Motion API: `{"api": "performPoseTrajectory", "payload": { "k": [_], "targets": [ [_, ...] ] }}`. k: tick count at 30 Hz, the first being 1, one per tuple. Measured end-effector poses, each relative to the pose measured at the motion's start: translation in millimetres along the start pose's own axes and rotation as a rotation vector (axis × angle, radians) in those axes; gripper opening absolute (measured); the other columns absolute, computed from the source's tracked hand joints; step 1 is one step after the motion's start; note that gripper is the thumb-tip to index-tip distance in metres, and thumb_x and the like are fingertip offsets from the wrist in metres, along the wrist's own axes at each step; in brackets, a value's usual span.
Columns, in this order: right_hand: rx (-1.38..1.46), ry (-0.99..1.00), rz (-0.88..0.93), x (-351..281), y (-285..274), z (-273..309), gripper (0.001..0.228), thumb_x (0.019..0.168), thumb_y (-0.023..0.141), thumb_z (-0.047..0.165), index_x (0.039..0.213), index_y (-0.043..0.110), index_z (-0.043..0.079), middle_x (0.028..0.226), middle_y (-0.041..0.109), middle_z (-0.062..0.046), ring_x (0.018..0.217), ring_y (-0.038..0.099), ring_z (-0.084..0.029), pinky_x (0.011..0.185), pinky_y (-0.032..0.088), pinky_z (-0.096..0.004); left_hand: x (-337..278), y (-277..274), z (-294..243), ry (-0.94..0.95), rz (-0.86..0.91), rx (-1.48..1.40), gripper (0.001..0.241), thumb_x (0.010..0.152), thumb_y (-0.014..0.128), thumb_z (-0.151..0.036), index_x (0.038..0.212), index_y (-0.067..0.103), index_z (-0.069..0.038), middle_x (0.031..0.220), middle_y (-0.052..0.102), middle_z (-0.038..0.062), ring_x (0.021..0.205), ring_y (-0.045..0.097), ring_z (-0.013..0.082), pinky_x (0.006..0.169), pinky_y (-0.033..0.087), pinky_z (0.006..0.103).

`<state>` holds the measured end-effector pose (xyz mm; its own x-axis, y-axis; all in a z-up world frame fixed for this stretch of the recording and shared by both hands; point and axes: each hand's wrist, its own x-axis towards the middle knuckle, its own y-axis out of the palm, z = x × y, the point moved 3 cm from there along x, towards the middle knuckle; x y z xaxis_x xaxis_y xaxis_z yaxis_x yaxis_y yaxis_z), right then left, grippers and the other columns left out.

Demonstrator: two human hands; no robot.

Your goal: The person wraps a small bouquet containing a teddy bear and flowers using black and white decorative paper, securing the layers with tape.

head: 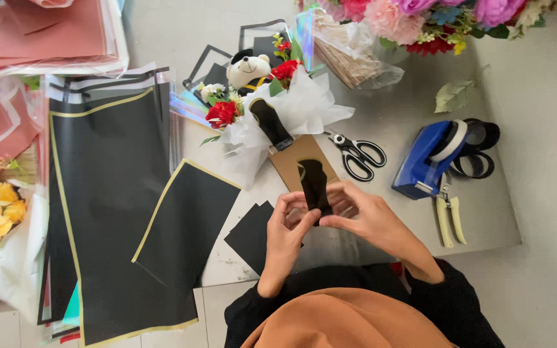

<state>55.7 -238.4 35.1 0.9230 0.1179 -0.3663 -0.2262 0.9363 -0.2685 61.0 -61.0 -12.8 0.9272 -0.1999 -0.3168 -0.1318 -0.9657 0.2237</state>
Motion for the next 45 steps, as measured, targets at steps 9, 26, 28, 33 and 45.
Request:
{"api": "performPoseTrajectory", "payload": {
  "k": [9,26,28,33,45],
  "targets": [
    [0.36,-0.003,0.009,37,29,-70,0.023,0.082,0.091,0.015,0.076,0.071,0.005,0.068,0.063,0.0,0.069,0.056,-0.01,0.067,0.046,-0.024,10,-19,32,-0.056,-0.015,-0.15,0.04,0.087,0.083,-0.008,0.122,0.066,-0.003,0.094,0.073,0.006,0.081,0.073,0.0109,0.076,0.059,0.0228],
    [-0.273,-0.289,-0.158,151,-23,-48,0.034,0.091,0.079,0.039,0.095,0.076,0.006,0.095,0.075,-0.012,0.1,0.07,-0.033,0.094,0.052,-0.046,63,-8,-4,0.744,-0.165,0.859,0.024,0.102,0.065,-0.01,0.124,0.065,-0.015,0.111,0.062,0.003,0.107,0.064,0.0224,0.093,0.053,0.0367],
    [-0.291,-0.325,-0.152,168,-21,-49,0.034,0.093,0.077,0.04,0.096,0.075,0.006,0.096,0.075,-0.011,0.1,0.07,-0.03,0.093,0.053,-0.045,70,-6,1,0.858,-0.177,1.057,0.023,0.1,0.067,-0.013,0.122,0.068,-0.019,0.111,0.063,0.001,0.106,0.064,0.0216,0.095,0.052,0.0374],
    [-0.281,-0.339,-0.182,194,-20,-48,0.036,0.09,0.08,0.044,0.098,0.076,0.009,0.099,0.073,-0.01,0.096,0.072,-0.028,0.089,0.055,-0.043,88,-10,10,0.969,-0.197,1.423,0.042,0.107,0.055,-0.032,0.147,0.053,-0.021,0.145,0.055,-0.002,0.133,0.053,0.017,0.103,0.042,0.0308],
    [-0.27,-0.282,-0.246,195,-10,-45,0.034,0.086,0.084,0.042,0.098,0.077,0.011,0.093,0.073,-0.007,0.088,0.073,-0.026,0.083,0.056,-0.039,97,-24,22,0.934,-0.335,1.623,0.045,0.109,0.046,-0.041,0.151,0.05,-0.026,0.149,0.051,-0.006,0.137,0.046,0.0145,0.11,0.035,0.0333]
  ]
}}
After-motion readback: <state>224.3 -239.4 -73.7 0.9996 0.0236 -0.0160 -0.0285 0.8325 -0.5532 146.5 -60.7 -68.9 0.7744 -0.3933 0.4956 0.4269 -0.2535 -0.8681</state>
